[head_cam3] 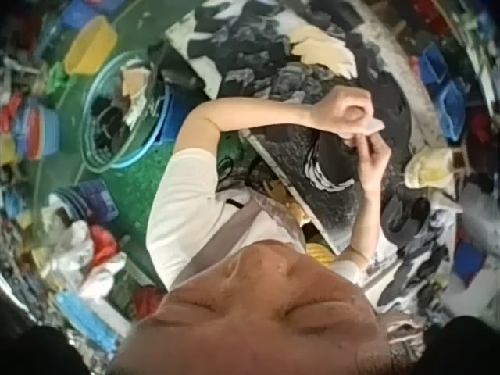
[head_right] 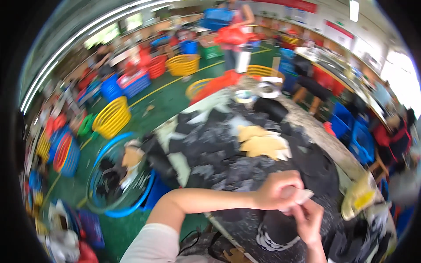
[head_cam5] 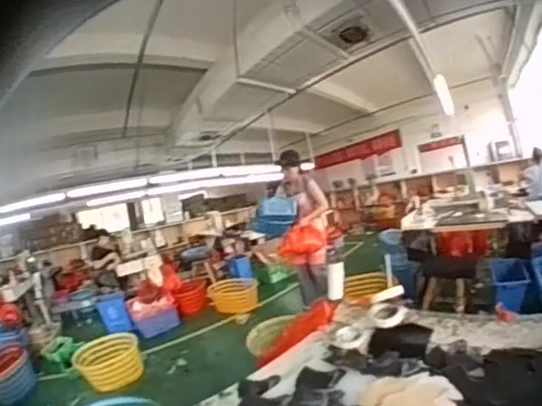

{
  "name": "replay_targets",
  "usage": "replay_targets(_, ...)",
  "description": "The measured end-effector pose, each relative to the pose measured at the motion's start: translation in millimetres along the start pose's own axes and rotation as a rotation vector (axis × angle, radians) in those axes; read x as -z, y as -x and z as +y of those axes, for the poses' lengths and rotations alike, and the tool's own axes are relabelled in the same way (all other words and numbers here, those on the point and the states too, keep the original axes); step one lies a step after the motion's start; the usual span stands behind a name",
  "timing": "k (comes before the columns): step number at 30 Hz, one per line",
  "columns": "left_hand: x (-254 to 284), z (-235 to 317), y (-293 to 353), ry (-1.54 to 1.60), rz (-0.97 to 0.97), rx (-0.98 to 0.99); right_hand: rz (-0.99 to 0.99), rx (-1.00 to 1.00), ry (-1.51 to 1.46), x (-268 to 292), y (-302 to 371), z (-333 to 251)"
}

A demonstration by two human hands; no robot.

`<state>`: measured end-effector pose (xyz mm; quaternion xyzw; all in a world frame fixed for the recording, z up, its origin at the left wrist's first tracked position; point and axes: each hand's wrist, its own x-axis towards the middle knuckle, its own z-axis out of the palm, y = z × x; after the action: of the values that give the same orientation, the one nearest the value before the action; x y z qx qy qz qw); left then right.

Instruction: Applying white reinforcement linings to black shoe upper components on a factory workbench.

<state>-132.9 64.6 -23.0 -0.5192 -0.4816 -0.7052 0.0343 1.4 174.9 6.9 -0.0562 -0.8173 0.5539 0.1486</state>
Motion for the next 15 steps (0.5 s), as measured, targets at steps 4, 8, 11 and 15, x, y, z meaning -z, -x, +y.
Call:
replay_targets(4,-26.0,-0.9,-13.9,-0.007,0.177,-0.074,0.193,0.155,0.040,-1.3,8.4,-1.7)
replay_targets(8,-13.7,1.2,-30.7,0.124,0.262,0.071,0.224,0.317,0.013,-3.2,12.1,8.7)
replay_targets(11,3.1,-39.6,-51.7,0.212,0.471,0.130,0.488,0.425,0.064,9.1,24.2,18.9)
replay_targets(15,61.2,-127.9,-49.2,-1.023,0.182,-0.083,0.440,0.256,0.079,63.5,32.4,18.9)
